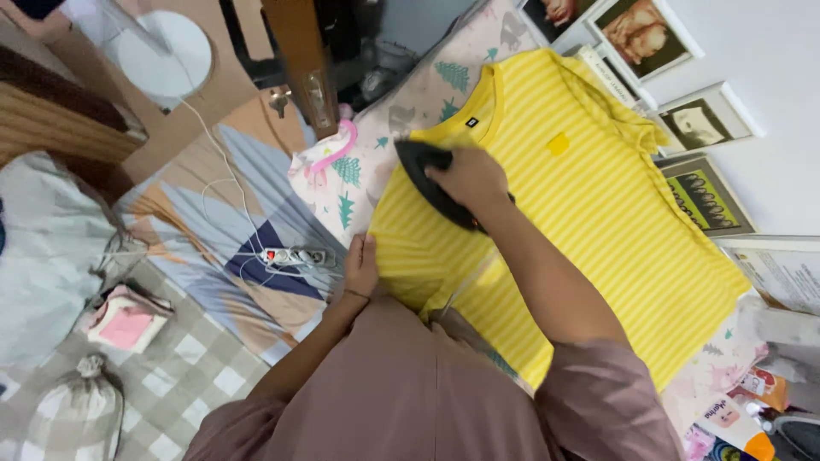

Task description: Ironing a yellow striped shirt on an ironing board.

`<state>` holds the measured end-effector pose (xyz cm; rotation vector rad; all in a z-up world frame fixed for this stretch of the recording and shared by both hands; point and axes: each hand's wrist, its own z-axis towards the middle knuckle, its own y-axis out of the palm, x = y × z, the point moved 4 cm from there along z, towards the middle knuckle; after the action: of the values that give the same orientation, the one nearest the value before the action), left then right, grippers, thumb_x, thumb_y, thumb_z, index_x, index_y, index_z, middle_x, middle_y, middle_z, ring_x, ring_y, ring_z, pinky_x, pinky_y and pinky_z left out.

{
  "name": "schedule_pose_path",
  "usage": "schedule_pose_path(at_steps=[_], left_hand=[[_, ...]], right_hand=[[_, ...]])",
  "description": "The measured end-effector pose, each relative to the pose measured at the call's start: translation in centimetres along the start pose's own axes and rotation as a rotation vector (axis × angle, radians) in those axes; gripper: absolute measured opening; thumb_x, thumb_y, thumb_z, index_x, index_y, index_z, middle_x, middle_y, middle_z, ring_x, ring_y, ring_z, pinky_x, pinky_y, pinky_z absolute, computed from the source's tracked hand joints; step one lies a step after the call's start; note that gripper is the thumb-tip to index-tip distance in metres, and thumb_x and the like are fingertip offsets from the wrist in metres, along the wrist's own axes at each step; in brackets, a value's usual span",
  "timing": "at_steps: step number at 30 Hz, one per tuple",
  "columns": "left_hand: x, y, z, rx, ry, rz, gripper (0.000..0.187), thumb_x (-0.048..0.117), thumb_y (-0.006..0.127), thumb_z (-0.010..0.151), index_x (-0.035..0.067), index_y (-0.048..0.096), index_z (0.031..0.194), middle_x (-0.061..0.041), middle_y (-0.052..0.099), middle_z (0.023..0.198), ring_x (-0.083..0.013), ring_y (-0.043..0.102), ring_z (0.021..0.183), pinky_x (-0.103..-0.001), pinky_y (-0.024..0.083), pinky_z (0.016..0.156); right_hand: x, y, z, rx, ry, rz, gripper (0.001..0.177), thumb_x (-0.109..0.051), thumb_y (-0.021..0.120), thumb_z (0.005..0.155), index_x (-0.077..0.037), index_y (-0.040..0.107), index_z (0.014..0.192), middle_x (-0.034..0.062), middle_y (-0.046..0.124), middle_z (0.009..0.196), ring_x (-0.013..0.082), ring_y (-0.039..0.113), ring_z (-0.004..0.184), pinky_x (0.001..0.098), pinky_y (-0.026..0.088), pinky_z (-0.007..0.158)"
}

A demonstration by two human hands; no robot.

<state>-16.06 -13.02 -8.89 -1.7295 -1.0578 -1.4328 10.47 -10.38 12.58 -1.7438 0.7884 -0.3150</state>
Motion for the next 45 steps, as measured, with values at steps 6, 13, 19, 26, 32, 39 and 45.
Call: schedule_pose_path(at_steps=[6, 13, 19, 26, 32, 39, 45], left_hand=[[0.7, -0.7, 0.1, -0.043, -0.008, 0.110, 0.032, 0.033, 0.046, 0.111, 0.004, 0.055, 0.102, -0.003, 0.053, 0.081, -0.0110, 0.051, 0.078, -0.030, 0.047, 0.073], [-0.5, -0.6, 0.4, -0.049, 0.097, 0.121, 0.034, 0.035, 0.048, 0.113, 0.004, 0.055, 0.102, -0.005, 0.054, 0.084, -0.0118, 0.051, 0.078, -0.030, 0.048, 0.074], [2.7, -0.6, 0.0, -0.168, -0.077, 0.011, 0.037, 0.038, 0.060, 0.105, 0.002, 0.059, 0.113, -0.004, 0.064, 0.096, -0.0106, 0.059, 0.089, -0.031, 0.052, 0.078], [5.7, -0.9, -1.3, -0.372, -0.197, 0.188, 0.047, 0.041, 0.073, 0.092, 0.002, 0.071, 0.119, -0.009, 0.078, 0.108, -0.0151, 0.071, 0.098, -0.032, 0.056, 0.085], [5.1, -1.5, -1.1, -0.347, -0.194, 0.329, 0.049, 0.046, 0.070, 0.093, 0.002, 0.070, 0.116, -0.012, 0.077, 0.104, -0.0217, 0.072, 0.096, -0.037, 0.056, 0.084], [12.5, -0.6, 4.2, -0.074, 0.439, 0.737, 0.040, 0.033, 0.070, 0.097, -0.002, 0.056, 0.111, -0.023, 0.057, 0.108, -0.0422, 0.055, 0.103, -0.053, 0.043, 0.093], [16.7, 5.8, 12.2, -0.016, 0.642, 0.803, 0.038, 0.030, 0.065, 0.096, 0.002, 0.060, 0.122, -0.020, 0.060, 0.119, -0.0416, 0.053, 0.109, -0.053, 0.041, 0.095]], right_hand=[[7.5, -0.1, -9.0, -0.100, -0.036, -0.100, 0.058, -0.064, 0.068, 0.086, -0.007, 0.076, 0.097, 0.0205, 0.074, 0.091, 0.0402, 0.071, 0.089, 0.0502, 0.058, 0.077], [2.7, -0.4, -5.2, -0.071, -0.072, -0.032, 0.053, -0.060, 0.069, 0.084, -0.010, 0.076, 0.102, 0.0197, 0.074, 0.092, 0.0397, 0.071, 0.090, 0.0510, 0.057, 0.077], [-0.5, 0.4, -2.6, -0.095, -0.014, 0.012, 0.057, -0.060, 0.068, 0.084, -0.009, 0.073, 0.109, 0.0193, 0.074, 0.103, 0.0399, 0.071, 0.098, 0.0526, 0.057, 0.084], [7.9, -0.7, -10.8, -0.250, 0.166, -0.032, 0.057, -0.064, 0.064, 0.086, -0.014, 0.073, 0.113, 0.0179, 0.076, 0.097, 0.0369, 0.073, 0.092, 0.0509, 0.059, 0.078], [13.0, -2.4, -8.4, 0.035, 0.394, 0.078, 0.061, -0.063, 0.075, 0.080, -0.006, 0.075, 0.102, 0.0220, 0.075, 0.096, 0.0389, 0.072, 0.091, 0.0490, 0.058, 0.080], [10.1, -2.6, -9.3, -0.024, 0.391, 0.134, 0.060, -0.058, 0.074, 0.081, -0.002, 0.073, 0.102, 0.0262, 0.073, 0.092, 0.0414, 0.072, 0.088, 0.0490, 0.057, 0.080], [14.4, -1.7, -1.3, 0.262, 0.397, 0.268, 0.059, -0.050, 0.075, 0.089, 0.008, 0.072, 0.097, 0.0338, 0.069, 0.091, 0.0463, 0.070, 0.094, 0.0493, 0.056, 0.085]])
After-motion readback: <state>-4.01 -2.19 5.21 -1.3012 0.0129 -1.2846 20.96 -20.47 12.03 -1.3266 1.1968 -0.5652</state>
